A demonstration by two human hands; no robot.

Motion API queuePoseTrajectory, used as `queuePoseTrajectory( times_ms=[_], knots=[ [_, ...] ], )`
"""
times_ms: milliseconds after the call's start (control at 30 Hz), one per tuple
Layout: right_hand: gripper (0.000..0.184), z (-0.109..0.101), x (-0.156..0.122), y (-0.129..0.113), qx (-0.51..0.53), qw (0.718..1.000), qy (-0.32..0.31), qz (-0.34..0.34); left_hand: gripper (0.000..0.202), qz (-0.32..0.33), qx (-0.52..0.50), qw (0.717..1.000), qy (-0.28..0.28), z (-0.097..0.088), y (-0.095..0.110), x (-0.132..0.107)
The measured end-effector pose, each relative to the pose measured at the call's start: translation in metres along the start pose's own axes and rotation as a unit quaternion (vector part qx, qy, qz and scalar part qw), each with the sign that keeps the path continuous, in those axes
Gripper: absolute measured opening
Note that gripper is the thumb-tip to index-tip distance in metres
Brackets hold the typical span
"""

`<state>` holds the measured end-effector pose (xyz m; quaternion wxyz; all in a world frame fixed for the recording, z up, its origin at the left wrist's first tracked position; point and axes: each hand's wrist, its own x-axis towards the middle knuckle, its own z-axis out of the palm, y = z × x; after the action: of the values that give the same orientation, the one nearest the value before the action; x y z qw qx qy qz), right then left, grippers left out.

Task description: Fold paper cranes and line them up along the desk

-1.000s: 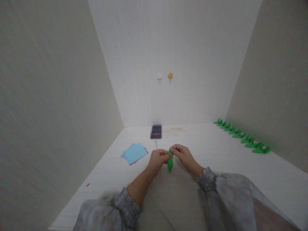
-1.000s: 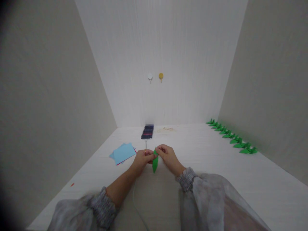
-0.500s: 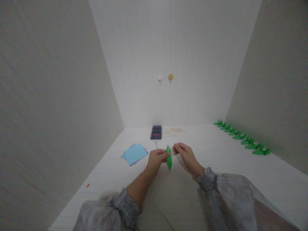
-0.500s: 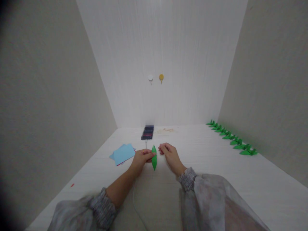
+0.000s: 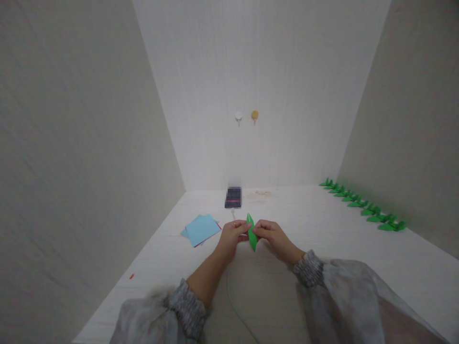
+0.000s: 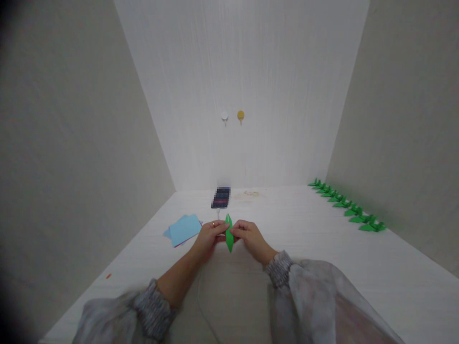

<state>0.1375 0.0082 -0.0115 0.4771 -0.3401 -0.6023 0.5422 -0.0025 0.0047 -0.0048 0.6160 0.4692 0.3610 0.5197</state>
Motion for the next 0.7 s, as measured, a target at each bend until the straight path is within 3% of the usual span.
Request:
queuePoseTrajectory(
  times_ms=[300, 567, 700],
  knots=[
    [0.02, -0.0011, -0.0009, -0.0034, -0.03, 0.994, -0.021, -0.1, 0.024, -0.013, -0.033, 0.999, 0.02, -0.0023, 0.0006, 0.0028],
    [0.019, -0.0049, 0.001, 0.0048, -0.117, 0.984, -0.027, -0.129, 0.03, -0.007, -0.045, 0.998, 0.036, -0.0012, -0.0005, 0.0023],
    [0.017, -0.0078, 0.0022, 0.0038, -0.17, 0.969, -0.035, -0.177, 0.03, 0.015, -0.067, 0.997, 0.046, 0.0004, 0.0021, 0.0005]
  ],
)
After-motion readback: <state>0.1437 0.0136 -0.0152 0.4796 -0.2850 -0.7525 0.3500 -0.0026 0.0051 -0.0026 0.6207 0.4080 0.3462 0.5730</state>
